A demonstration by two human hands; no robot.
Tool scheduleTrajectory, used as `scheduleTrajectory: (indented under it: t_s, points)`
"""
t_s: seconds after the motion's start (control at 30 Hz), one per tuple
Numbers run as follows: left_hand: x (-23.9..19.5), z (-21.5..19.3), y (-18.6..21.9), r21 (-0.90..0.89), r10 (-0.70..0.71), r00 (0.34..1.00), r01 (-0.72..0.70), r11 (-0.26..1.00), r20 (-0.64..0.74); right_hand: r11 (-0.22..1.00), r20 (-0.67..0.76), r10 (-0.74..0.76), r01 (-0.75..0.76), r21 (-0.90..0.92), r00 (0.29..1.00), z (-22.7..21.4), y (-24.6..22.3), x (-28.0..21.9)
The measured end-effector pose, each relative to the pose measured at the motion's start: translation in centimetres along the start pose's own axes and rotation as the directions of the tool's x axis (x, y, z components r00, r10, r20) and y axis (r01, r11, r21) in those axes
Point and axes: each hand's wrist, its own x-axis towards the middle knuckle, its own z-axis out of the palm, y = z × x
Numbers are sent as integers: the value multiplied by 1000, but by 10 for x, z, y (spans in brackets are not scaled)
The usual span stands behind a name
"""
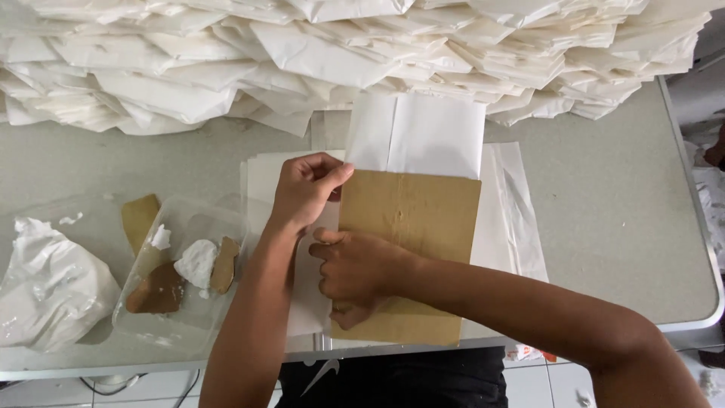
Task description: Folding and gluing white paper around a cardboard template to assemble paper bags.
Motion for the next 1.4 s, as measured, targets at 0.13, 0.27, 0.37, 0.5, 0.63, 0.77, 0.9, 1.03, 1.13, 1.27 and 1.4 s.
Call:
scheduleTrajectory:
  t_s: [0.13,0.27,0.37,0.5,0.63,0.77,0.9,1.03,1.13,1.27,1.4]
  points:
    - [0,9,12,-3,6,994,-7,1000,-106,998,229,-51,42,41,972,-21,-10,3]
    - [-2,11,32,-26,-85,966,82,996,-246,990,243,-98,120,-78,965,-28,-24,3]
    - [9,8,45,-3,-87,950,90,996,-301,983,282,-134,164,-85,950,-33,-28,1]
    - [10,14,59,-67,-140,920,124,990,-366,987,148,-133,144,-72,980,-28,-30,-3]
    - [14,15,54,-56,-107,914,92,994,-391,989,220,-147,146,21,965,-33,-24,-2]
    - [22,9,38,92,8,892,38,995,-453,983,-12,-177,177,49,984,-6,-15,-6]
    - [34,10,-3,601,537,725,-213,771,-432,922,-574,-15,232,308,819,-23,-26,-15]
    - [7,52,-4,659,746,643,-488,572,-172,889,-672,97,239,390,734,-32,-24,-32]
    - [-2,77,-16,761,557,789,-523,384,262,919,-749,156,184,350,644,-22,2,-59]
    - [-10,97,-21,817,238,845,-528,231,479,801,-620,593,-451,393,513,5,33,-103]
    - [-16,99,-15,777,269,793,-600,188,547,443,-276,891,-823,355,360,-9,45,-129]
